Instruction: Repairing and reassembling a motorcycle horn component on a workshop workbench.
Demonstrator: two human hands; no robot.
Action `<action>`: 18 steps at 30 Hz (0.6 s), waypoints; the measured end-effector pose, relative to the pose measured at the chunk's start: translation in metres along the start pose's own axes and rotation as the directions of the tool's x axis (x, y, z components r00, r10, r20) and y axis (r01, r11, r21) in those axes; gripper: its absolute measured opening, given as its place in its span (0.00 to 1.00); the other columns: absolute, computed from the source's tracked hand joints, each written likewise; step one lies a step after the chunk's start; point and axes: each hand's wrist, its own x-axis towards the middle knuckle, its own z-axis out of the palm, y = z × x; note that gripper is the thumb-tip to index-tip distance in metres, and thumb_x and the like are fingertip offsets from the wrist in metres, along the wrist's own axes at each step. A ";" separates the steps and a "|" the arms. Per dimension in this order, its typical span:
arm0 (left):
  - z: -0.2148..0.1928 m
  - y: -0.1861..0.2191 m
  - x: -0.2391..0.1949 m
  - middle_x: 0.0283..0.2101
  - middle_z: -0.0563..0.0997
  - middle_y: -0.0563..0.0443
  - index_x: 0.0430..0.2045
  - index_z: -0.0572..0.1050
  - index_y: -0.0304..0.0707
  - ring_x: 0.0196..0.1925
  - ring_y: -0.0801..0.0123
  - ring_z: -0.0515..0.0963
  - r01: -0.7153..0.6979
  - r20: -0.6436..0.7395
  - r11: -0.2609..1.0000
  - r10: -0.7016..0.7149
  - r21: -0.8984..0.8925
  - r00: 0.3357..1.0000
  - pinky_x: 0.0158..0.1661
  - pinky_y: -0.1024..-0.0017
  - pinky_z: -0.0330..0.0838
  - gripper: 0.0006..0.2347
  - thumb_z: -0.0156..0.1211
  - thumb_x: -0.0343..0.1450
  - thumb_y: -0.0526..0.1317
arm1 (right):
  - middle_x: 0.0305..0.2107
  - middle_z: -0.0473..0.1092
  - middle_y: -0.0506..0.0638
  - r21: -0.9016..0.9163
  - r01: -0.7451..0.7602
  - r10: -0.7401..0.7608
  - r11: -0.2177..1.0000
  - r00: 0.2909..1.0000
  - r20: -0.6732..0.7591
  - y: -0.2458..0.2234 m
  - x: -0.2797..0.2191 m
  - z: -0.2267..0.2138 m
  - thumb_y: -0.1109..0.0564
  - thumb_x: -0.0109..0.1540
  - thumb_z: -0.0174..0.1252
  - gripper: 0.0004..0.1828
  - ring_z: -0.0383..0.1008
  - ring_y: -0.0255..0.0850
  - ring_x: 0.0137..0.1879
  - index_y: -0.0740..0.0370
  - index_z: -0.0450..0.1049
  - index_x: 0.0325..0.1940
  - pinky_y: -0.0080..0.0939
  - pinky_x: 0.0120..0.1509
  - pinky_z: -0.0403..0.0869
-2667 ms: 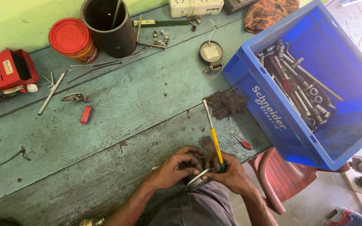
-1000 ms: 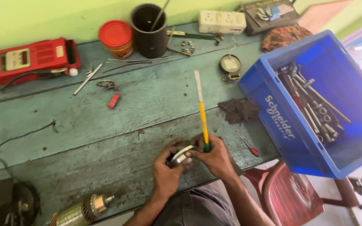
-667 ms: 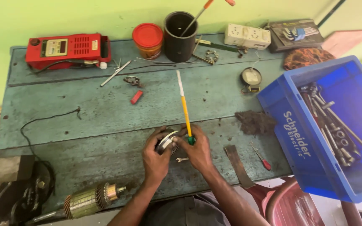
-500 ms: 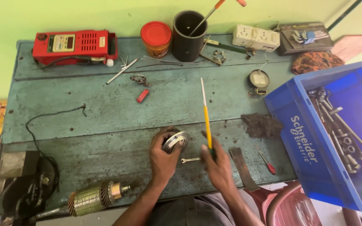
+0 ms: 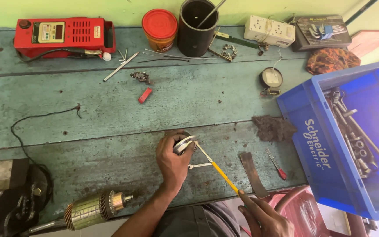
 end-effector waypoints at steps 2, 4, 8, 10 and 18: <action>0.000 -0.003 0.000 0.43 0.85 0.46 0.28 0.77 0.34 0.45 0.56 0.82 -0.067 -0.011 0.997 0.068 0.038 0.998 0.46 0.59 0.73 0.11 0.76 0.59 0.33 | 0.36 0.82 0.45 0.010 -0.009 0.009 1.000 0.999 -0.032 -0.010 0.004 -0.007 0.54 0.52 0.69 0.24 0.86 0.37 0.37 0.42 0.84 0.53 0.37 0.44 0.83; 0.000 -0.003 0.001 0.42 0.84 0.46 0.27 0.77 0.34 0.45 0.56 0.82 -0.067 -0.021 0.997 0.068 0.046 0.997 0.45 0.59 0.73 0.12 0.78 0.58 0.34 | 0.37 0.81 0.42 0.004 0.150 -0.149 0.989 0.983 -0.111 -0.005 0.004 -0.008 0.53 0.54 0.69 0.22 0.85 0.37 0.40 0.44 0.83 0.53 0.49 0.60 0.72; 0.000 -0.004 0.002 0.41 0.85 0.48 0.26 0.78 0.35 0.43 0.57 0.82 -0.067 -0.022 0.997 0.067 0.030 0.997 0.44 0.60 0.73 0.11 0.78 0.59 0.36 | 0.41 0.80 0.41 -0.171 0.381 -0.407 0.909 0.899 -0.162 -0.012 0.016 -0.024 0.51 0.55 0.68 0.17 0.81 0.32 0.41 0.44 0.82 0.48 0.67 0.76 0.61; 0.000 -0.002 0.003 0.41 0.85 0.48 0.26 0.78 0.35 0.43 0.57 0.82 -0.061 -0.024 0.998 0.062 0.025 0.998 0.44 0.60 0.73 0.11 0.78 0.59 0.36 | 0.38 0.80 0.42 -0.222 0.310 -0.341 0.924 0.933 -0.117 -0.028 0.022 -0.032 0.55 0.54 0.68 0.16 0.81 0.34 0.40 0.47 0.83 0.46 0.55 0.60 0.69; 0.000 -0.005 0.002 0.39 0.85 0.49 0.25 0.78 0.35 0.40 0.59 0.82 -0.046 -0.043 0.999 0.047 0.016 0.998 0.42 0.61 0.73 0.11 0.78 0.59 0.36 | 0.36 0.79 0.43 -0.243 0.277 -0.308 0.930 0.946 -0.098 -0.033 0.034 -0.044 0.59 0.53 0.66 0.14 0.81 0.36 0.40 0.49 0.84 0.42 0.41 0.44 0.77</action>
